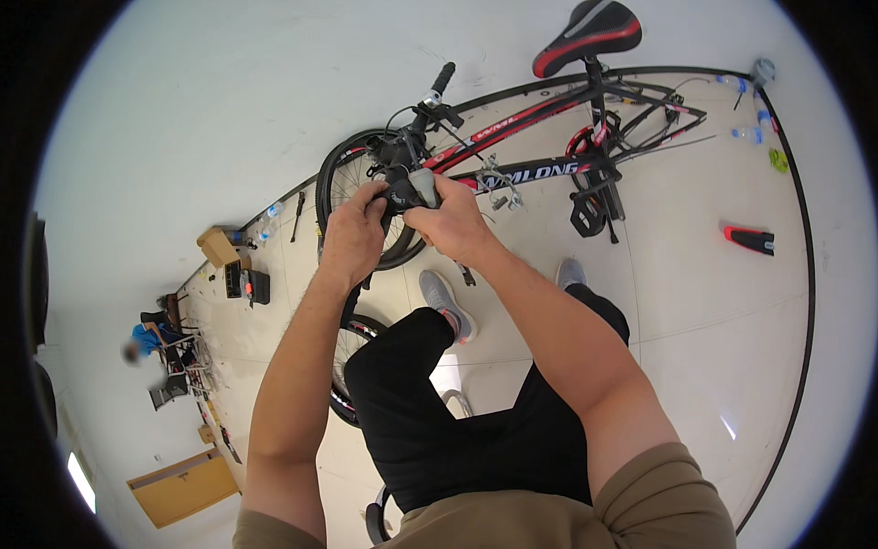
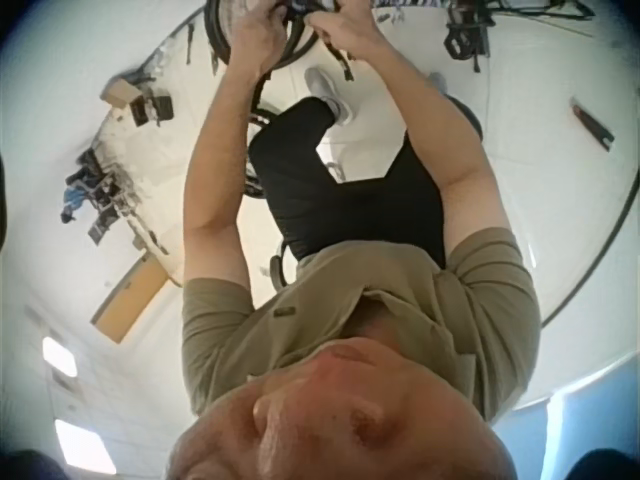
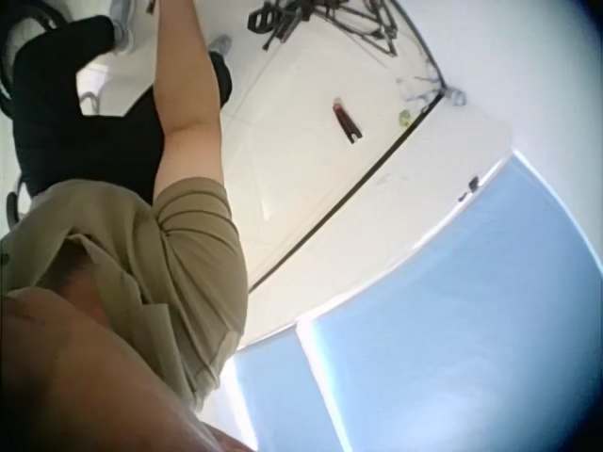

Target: The person assembles a bicycle by first attaching a wheel to the frame and then securing the handlebars. They use a screwdriver to tighten the bolts on the handlebar stem.

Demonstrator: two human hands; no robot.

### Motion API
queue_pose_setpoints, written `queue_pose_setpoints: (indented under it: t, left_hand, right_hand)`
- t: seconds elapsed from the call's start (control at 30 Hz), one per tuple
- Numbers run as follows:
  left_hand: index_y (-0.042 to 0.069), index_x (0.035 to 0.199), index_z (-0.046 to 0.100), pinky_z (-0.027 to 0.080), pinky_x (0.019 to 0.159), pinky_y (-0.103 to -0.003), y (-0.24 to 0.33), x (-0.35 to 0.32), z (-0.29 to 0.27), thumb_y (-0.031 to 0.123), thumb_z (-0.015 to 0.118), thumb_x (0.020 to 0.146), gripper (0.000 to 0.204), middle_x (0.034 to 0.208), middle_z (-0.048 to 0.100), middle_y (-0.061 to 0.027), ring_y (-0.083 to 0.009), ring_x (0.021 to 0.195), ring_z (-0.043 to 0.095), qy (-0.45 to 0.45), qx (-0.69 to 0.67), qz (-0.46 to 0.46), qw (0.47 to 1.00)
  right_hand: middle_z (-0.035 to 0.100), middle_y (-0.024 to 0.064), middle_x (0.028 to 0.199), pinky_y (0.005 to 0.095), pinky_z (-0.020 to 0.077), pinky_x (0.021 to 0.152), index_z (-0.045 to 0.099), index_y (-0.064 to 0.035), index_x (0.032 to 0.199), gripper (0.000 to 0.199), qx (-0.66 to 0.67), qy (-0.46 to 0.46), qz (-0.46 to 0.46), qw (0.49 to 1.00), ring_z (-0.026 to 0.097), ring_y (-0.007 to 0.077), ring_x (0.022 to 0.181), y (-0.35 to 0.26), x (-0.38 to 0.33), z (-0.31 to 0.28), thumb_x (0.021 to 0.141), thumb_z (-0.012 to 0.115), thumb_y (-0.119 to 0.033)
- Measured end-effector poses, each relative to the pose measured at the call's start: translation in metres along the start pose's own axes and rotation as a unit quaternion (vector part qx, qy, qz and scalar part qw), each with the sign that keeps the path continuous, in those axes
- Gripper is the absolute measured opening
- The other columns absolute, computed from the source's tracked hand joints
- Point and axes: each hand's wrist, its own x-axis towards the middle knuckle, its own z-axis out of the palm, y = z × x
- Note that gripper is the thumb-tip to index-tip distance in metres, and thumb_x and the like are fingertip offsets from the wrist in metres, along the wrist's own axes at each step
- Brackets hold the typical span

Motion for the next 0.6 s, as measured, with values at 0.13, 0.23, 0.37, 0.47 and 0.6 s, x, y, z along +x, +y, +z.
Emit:
queue_pose_setpoints:
  t: [0.13, 0.23, 0.37, 0.47, 0.6]
  left_hand:
    - [0.008, 0.121, 0.064, 0.052, 0.08, -0.05, -0.006, 0.001, 0.003, 0.013, 0.055, 0.1, 0.023, 0.096, 0.07, -0.0257, -0.0447, 0.092, 0.067, 0.011, -0.015, 0.03, 0.999]
    - [0.007, 0.12, 0.063, 0.052, 0.078, -0.051, -0.007, 0.0, 0.004, 0.012, 0.056, 0.099, 0.023, 0.094, 0.07, -0.0256, -0.0453, 0.09, 0.067, 0.014, -0.022, 0.036, 0.999]
    - [0.007, 0.119, 0.063, 0.051, 0.077, -0.052, -0.013, -0.001, 0.007, 0.012, 0.055, 0.099, 0.022, 0.094, 0.07, -0.0258, -0.0463, 0.086, 0.067, 0.021, -0.025, 0.056, 0.998]
    - [0.008, 0.119, 0.062, 0.051, 0.076, -0.052, -0.013, -0.001, 0.006, 0.012, 0.056, 0.099, 0.022, 0.093, 0.069, -0.0258, -0.0467, 0.086, 0.066, 0.016, -0.03, 0.055, 0.998]
    - [0.007, 0.119, 0.062, 0.051, 0.077, -0.052, -0.011, 0.0, 0.006, 0.011, 0.056, 0.099, 0.022, 0.093, 0.069, -0.0257, -0.0463, 0.087, 0.066, 0.014, -0.031, 0.045, 0.998]
  right_hand:
    - [0.058, 0.0029, 0.071, 0.0275, 0.0412, 0.053, 0.058, 0.0057, 0.131, 0.051, -0.006, -0.025, 0.016, 1.0, 0.054, 0.0117, 0.057, -0.001, 0.0, -0.004, 0.081, 0.065, 0.0]
    - [0.057, 0.0017, 0.067, 0.0277, 0.0389, 0.047, 0.061, 0.0013, 0.106, 0.029, 0.045, -0.002, 0.012, 0.999, 0.052, 0.0097, 0.052, -0.005, -0.004, 0.002, 0.078, 0.067, -0.002]
    - [0.059, 0.0018, 0.079, 0.0265, 0.041, 0.048, 0.057, 0.0024, 0.121, 0.049, 0.037, -0.002, 0.004, 0.999, 0.052, 0.009, 0.054, 0.0, -0.005, 0.005, 0.078, 0.077, -0.007]
    - [0.062, 0.0047, 0.084, 0.0272, 0.0441, 0.054, 0.053, 0.0034, 0.131, 0.057, 0.049, -0.016, 0.004, 0.999, 0.056, 0.012, 0.06, -0.003, -0.003, 0.002, 0.081, 0.079, -0.008]
    - [0.061, 0.0032, 0.084, 0.0261, 0.0419, 0.053, 0.056, 0.002, 0.125, 0.054, 0.013, -0.015, -0.004, 1.0, 0.054, 0.0098, 0.061, -0.005, -0.003, -0.001, 0.08, 0.082, -0.01]
